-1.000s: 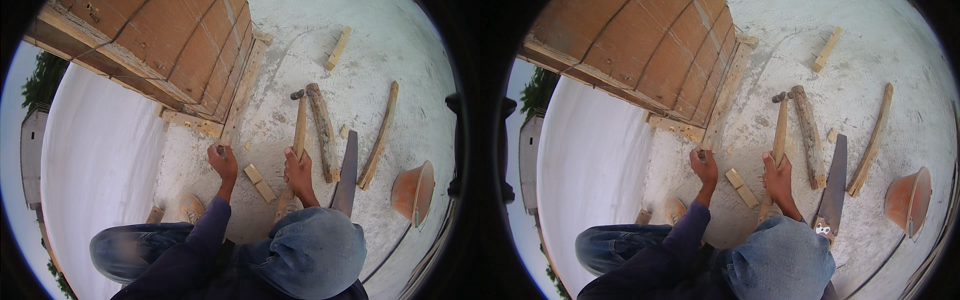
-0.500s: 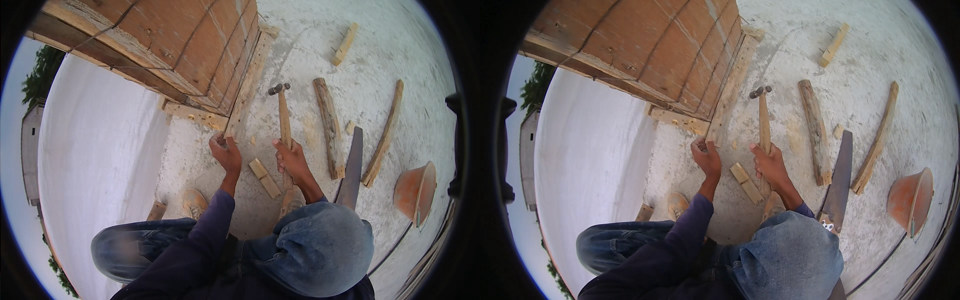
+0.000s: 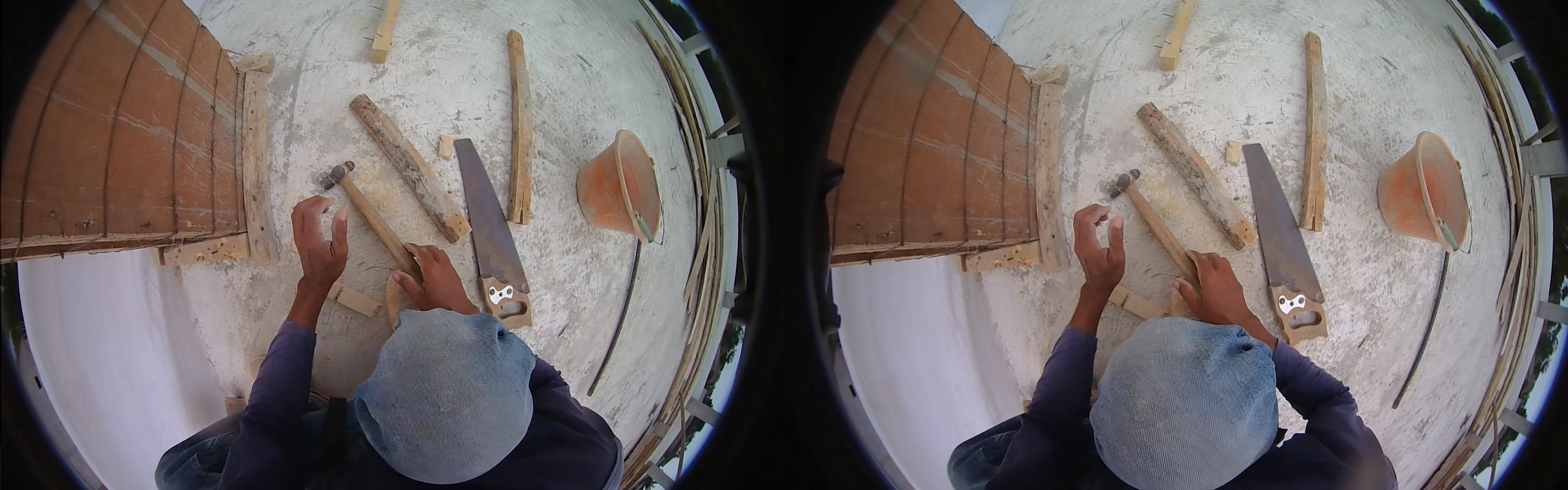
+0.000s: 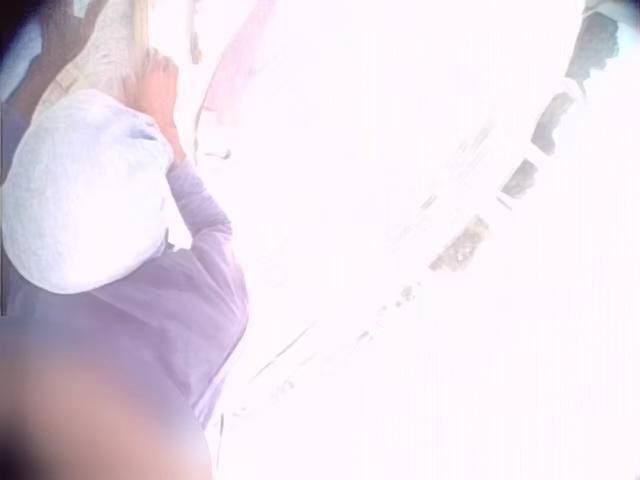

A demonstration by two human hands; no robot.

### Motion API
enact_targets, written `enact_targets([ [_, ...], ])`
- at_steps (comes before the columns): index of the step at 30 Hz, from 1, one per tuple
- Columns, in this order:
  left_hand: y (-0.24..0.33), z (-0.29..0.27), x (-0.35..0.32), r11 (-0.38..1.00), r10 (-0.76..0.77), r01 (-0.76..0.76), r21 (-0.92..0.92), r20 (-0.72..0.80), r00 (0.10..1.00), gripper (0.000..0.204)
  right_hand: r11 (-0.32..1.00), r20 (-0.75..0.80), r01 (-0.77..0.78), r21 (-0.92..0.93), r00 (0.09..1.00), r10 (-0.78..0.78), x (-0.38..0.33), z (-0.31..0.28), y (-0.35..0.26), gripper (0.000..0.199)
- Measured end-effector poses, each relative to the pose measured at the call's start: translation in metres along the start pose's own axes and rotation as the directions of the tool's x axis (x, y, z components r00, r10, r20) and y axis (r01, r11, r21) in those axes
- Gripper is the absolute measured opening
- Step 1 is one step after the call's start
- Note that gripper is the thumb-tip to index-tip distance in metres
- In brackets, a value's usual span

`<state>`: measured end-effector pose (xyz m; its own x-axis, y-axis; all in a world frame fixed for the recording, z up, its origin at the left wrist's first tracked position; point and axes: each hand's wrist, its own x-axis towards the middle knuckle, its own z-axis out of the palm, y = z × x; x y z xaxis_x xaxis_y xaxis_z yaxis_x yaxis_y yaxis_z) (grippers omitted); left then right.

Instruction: The person assembles wooden formwork by positioning small wooden blocks against a vertical wooden structure, hammering nails to secure them, and sawing a block to fit. The person repeatedly adjusts and fastens the blocks to the structure.

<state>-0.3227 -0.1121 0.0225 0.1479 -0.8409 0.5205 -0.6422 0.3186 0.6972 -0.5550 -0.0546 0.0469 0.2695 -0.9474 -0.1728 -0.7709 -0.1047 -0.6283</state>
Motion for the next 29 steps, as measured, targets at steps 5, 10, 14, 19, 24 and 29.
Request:
enact_targets([
  [5, -0.01, -0.021, 0.015, 0.896, 0.427, -0.414, -0.16, 0.562, 0.709, 0.047, 0.956, -0.015, -0.076, 0.285, 0.996, 0.084, 0.005, -0.044, 0.016, 0.043],
  [10, -0.027, -0.072, -0.019, 0.851, 0.389, -0.447, -0.275, 0.902, 0.187, 0.066, 0.967, -0.127, -0.038, 0.253, 0.989, 0.072, 0.007, -0.056, 0.03, 0.036],
  [14, -0.035, -0.085, -0.05, 0.825, 0.232, -0.558, -0.082, 0.951, 0.203, 0.039, 0.958, -0.057, -0.008, 0.287, 0.998, 0.026, 0.006, -0.041, 0.02, 0.036],
  [19, -0.036, -0.09, -0.055, 0.924, 0.201, -0.377, -0.057, 0.913, 0.354, 0.046, 0.991, 0.118, -0.006, 0.13, 0.993, -0.009, 0.009, -0.023, 0.002, 0.054],
  [24, -0.026, -0.087, -0.014, 0.994, -0.031, -0.05, 0.097, 0.689, 0.724, 0.048, 0.994, 0.189, -0.084, 0.074, 0.98, 0.069, 0.022, -0.005, 0.002, 0.066],
  [29, -0.004, -0.048, 0.046, 0.837, -0.475, 0.533, -0.123, 0.319, 0.82, 0.043, 0.993, 0.2, -0.115, 0.01, 0.974, 0.11, 0.022, 0.038, 0.018, 0.079],
])
